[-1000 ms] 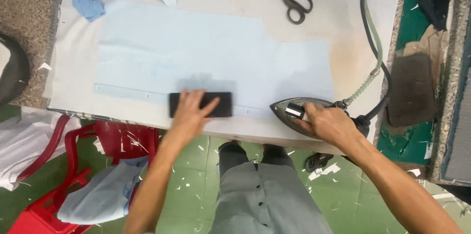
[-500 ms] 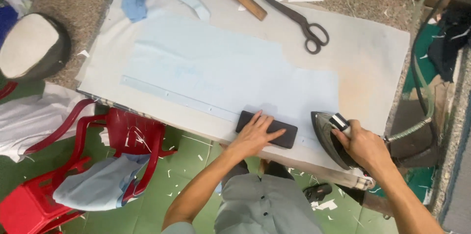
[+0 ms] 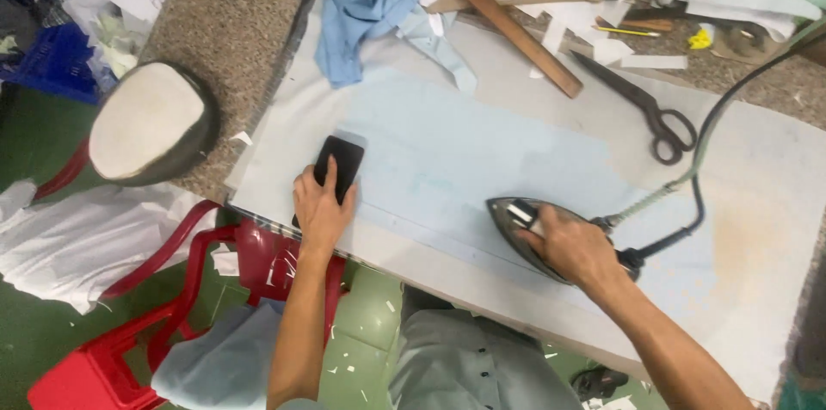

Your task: The person irons a light blue piece of fabric on a white table using a steam iron. They repeatedly smooth the fabric with their left hand and a black rectangular block while moving the iron back and forth. The person also folds the fabric and continues ironing the folded sections.

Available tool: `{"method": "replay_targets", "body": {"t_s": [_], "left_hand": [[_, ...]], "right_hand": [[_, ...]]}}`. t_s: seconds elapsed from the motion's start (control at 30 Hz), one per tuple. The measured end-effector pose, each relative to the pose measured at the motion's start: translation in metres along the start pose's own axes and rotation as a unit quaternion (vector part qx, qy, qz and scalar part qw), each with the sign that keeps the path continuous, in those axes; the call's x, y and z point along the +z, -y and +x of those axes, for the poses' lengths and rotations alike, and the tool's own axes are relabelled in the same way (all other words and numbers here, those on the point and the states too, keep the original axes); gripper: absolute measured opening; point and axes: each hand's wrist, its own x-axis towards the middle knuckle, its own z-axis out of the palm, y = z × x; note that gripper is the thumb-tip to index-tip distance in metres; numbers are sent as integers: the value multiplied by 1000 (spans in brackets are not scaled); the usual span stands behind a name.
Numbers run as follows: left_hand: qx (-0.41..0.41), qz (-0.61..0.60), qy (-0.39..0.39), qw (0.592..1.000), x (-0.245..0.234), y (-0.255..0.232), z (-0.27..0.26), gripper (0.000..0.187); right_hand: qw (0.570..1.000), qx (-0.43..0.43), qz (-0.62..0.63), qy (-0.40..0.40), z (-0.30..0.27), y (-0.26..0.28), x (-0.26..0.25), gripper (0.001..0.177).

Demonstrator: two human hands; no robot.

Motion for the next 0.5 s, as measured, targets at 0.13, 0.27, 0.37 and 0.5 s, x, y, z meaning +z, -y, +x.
{"method": "replay_targets", "body": {"t_s": [0.13,0.27,0.37,0.5], "left_hand": [[-33,4,-40,999,-9,40,2,61],[-52,-7,-26,998,-20,53,-20,60],[-39,-19,-22,999,-25,62,-27,60],[12,-52,22,998,-26,71,-29,58]], "right_hand": [[996,-78,32,26,70,122,-45,46],[981,-185,63,-8,128,214,-59,45],[971,-226,61,-51,168,254,-64,41],[970,-223,48,-90,205,277,-82,43]]}}
